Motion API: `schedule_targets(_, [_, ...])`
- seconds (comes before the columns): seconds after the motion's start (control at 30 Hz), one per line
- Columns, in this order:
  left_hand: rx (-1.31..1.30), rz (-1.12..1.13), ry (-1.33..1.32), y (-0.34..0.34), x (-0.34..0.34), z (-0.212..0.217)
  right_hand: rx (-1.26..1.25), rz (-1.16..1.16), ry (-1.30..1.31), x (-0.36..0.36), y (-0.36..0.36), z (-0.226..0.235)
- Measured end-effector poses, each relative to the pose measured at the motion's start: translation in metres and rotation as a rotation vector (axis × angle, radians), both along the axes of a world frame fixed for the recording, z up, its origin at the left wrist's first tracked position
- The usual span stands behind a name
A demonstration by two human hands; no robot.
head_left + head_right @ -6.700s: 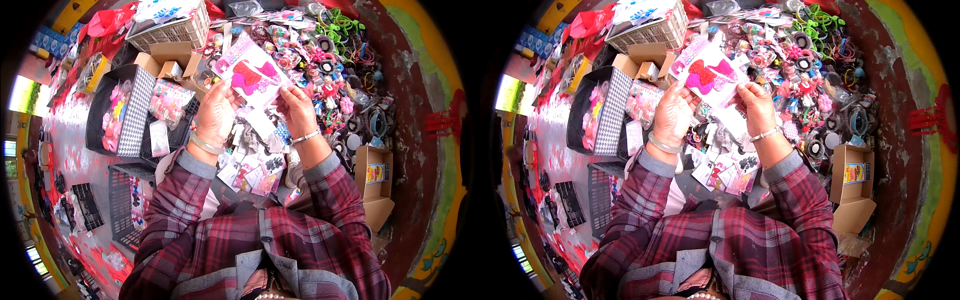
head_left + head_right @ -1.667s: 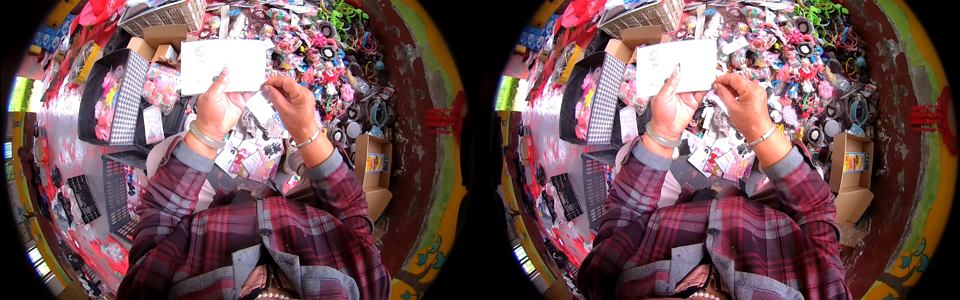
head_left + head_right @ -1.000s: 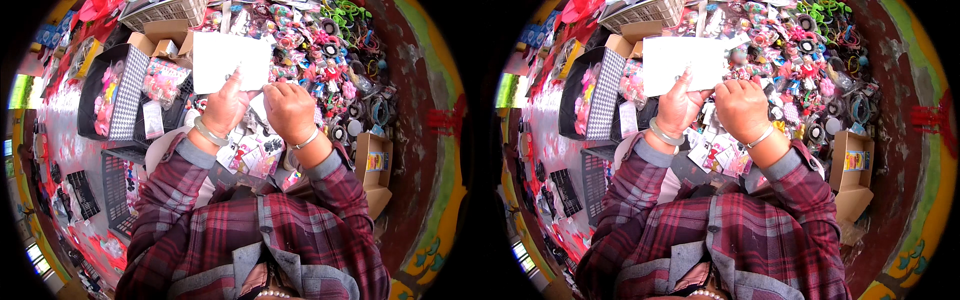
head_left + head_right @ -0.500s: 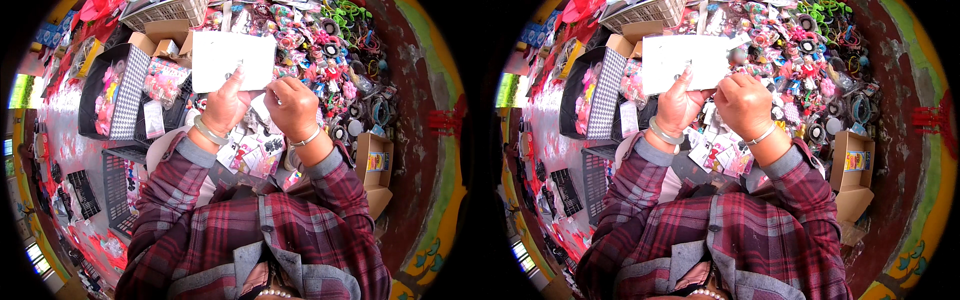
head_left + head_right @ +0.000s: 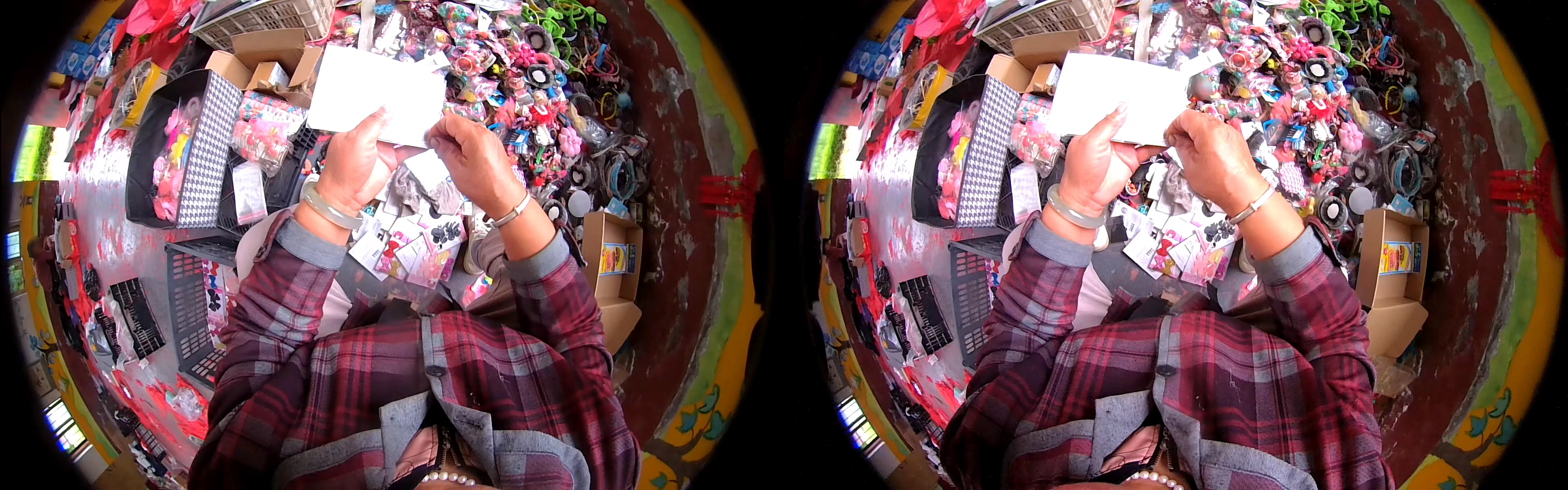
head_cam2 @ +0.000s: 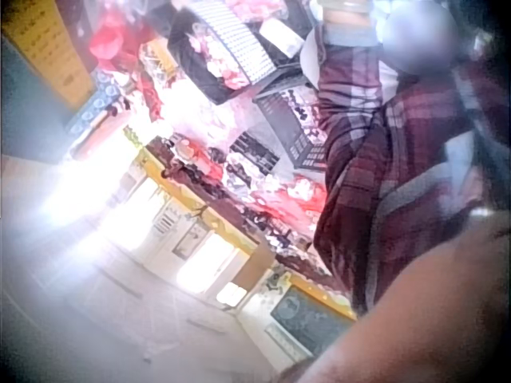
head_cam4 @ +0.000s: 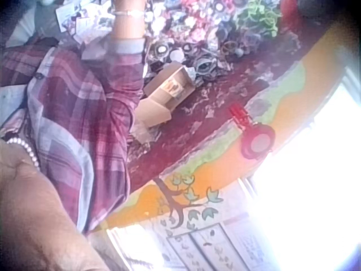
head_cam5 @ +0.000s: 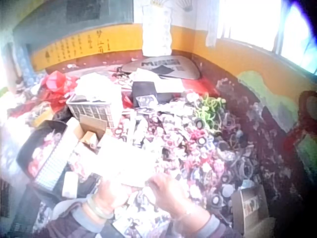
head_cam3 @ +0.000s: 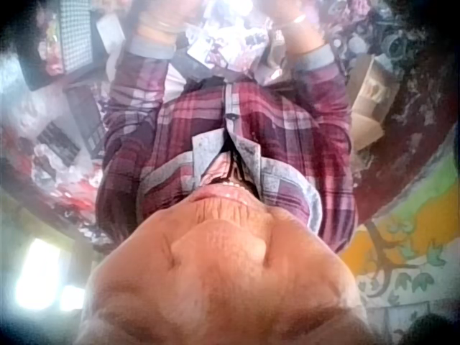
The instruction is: The person sits on the floor surrounded by boxes and piles of merchandise. They pick up a small card with a pink heart sticker, peel the sticker off the backing, and place it into a clear plastic bag. They then handle a small white card with printed text and graphics.
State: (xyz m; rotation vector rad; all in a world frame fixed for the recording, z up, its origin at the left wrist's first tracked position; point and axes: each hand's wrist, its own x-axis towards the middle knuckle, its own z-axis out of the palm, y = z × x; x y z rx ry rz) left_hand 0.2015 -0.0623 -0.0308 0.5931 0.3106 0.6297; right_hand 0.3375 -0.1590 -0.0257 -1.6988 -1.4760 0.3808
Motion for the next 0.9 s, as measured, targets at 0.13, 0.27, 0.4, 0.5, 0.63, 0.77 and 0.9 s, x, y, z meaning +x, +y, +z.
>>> schedule_targets(0.13, [-0.049,0.029,0.031,0.002,0.001,-0.002,-0.051,0.041,0.196,0.002,-0.001,-0.002])
schedule_targets(0.27, [-0.077,0.023,-0.001,0.007,0.0,-0.002,0.001,-0.008,0.501,0.006,0.001,-0.015])
schedule_targets(0.4, [-0.123,0.096,-0.053,0.013,-0.001,-0.013,-0.036,0.0,0.691,0.005,0.001,-0.008])
schedule_targets(0.5, [-0.149,0.118,-0.073,0.01,0.001,-0.01,-0.081,-0.014,0.619,-0.005,0.0,-0.014])
schedule_targets(0.63, [-0.202,0.116,-0.132,0.006,0.005,-0.014,-0.083,-0.054,0.915,-0.013,0.001,-0.003])
schedule_targets(0.77, [-0.181,0.093,-0.083,0.003,0.009,-0.018,0.002,-0.057,1.034,-0.014,0.001,-0.003])
schedule_targets(0.9, [-0.197,0.007,-0.067,0.002,0.009,-0.02,0.17,-0.087,0.82,-0.019,0.002,-0.01])
